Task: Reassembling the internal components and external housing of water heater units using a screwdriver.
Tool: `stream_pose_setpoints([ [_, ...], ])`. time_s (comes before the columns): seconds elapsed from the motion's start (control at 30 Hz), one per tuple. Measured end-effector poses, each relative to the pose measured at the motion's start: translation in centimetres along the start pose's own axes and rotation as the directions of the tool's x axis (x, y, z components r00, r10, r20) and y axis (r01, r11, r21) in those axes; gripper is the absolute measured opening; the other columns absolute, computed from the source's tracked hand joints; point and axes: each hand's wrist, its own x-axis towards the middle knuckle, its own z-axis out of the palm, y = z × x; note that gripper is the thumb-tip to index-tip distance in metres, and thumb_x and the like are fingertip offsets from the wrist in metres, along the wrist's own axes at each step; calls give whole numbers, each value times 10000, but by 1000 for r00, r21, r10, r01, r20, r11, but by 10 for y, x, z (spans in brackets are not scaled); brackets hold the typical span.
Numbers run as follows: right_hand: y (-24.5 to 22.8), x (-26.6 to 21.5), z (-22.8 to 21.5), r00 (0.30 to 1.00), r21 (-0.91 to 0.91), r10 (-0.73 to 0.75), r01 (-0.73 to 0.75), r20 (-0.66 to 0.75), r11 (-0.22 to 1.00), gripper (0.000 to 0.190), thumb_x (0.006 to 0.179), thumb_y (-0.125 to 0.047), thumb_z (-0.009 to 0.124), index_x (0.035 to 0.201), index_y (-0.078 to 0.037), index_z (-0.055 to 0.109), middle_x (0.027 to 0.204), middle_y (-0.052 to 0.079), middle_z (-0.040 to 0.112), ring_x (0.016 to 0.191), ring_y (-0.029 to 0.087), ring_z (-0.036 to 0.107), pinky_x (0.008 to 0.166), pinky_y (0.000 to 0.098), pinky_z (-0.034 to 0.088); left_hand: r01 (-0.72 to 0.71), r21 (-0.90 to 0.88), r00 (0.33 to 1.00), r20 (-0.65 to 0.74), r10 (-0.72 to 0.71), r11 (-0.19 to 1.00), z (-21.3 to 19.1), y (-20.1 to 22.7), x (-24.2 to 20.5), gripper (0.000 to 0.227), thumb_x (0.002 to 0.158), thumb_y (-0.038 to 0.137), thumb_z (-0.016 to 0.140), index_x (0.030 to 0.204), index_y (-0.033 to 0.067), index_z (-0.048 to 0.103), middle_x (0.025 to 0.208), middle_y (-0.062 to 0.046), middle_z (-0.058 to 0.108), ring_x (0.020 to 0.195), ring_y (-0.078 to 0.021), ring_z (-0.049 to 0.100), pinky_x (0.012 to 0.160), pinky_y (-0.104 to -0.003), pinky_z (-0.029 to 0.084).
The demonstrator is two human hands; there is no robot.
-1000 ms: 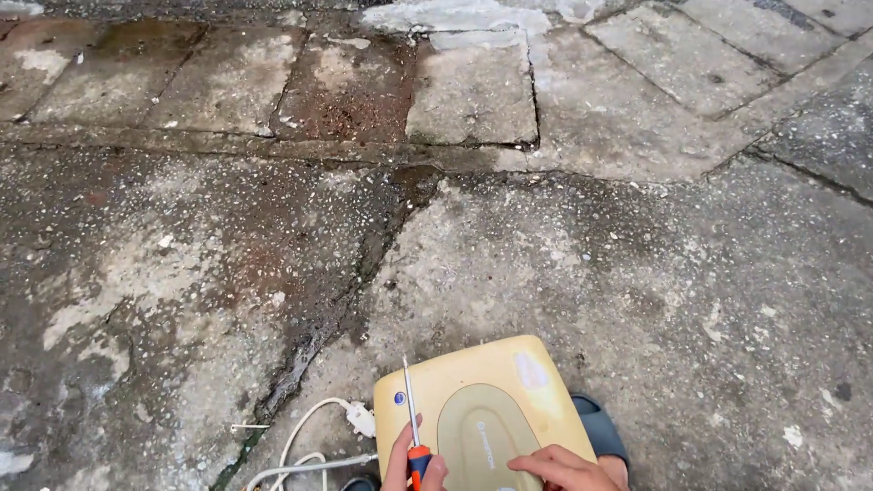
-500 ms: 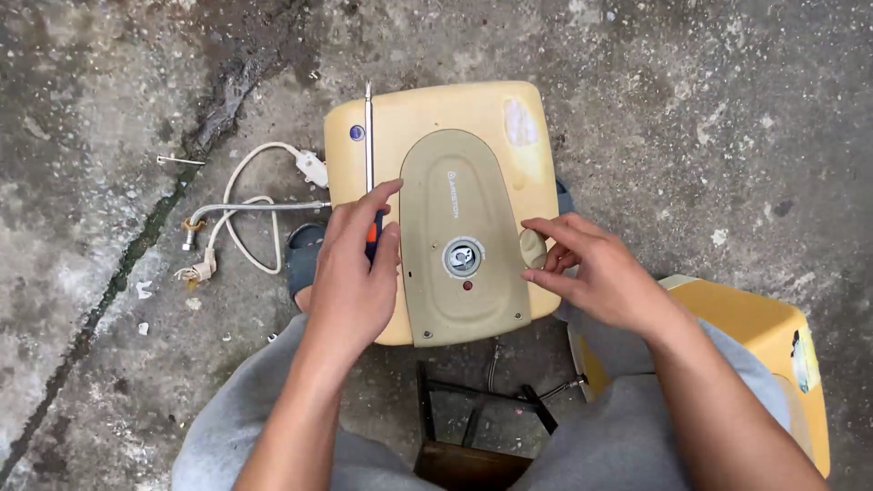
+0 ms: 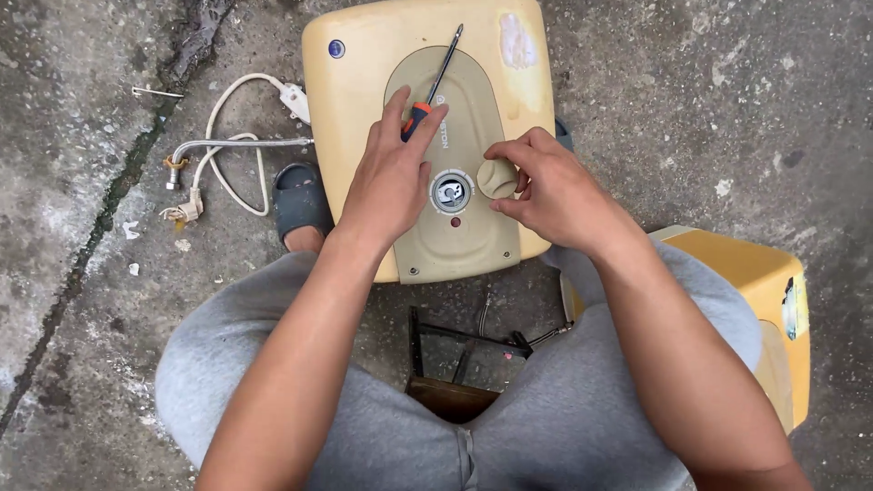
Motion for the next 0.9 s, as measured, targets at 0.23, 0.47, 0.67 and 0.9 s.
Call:
stream_pose_setpoints([
  [0.23,12,0,7,1000,-57,-2,3,22,998,563,789,-51,812,1327,-100,653,1070,110,528,735,221,682,708,399,580,45,303,991,104,-80,952,17,-7,5,537,918,12,673,1442,120,624,1613,-192,336,1451,-356,345,1029,-498,474],
  [0.47,2,-13,20,987,-187,58,-29,148,982,504,772,-133,824,1228,-79,617,1012,119,641,731,235,686,707,401,559,21,471,987,132,-95,882,43,-28,0,1167,619,389,927,1600,115,356,1675,-224,59,1521,-418,185,1069,-510,384],
  [0.67,5,-46,79,684,-39,-47,109,728,993,413,779,-277,829,1118,-144,636,933,6,752,822,181,709,735,333,555,-18,380,989,-126,72,925,29,-21,-2,477,905,40,564,1380,13,605,1435,-251,479,1226,-403,546,852,-486,540],
  [0.9,22,-28,102,749,-63,-18,79,663,995,437,705,-261,871,1091,-103,739,913,15,780,753,201,703,708,316,550,-2,397,988,-140,63,918,39,-22,-3,544,872,147,659,1388,-16,602,1445,-266,460,1295,-402,504,1015,-506,435],
])
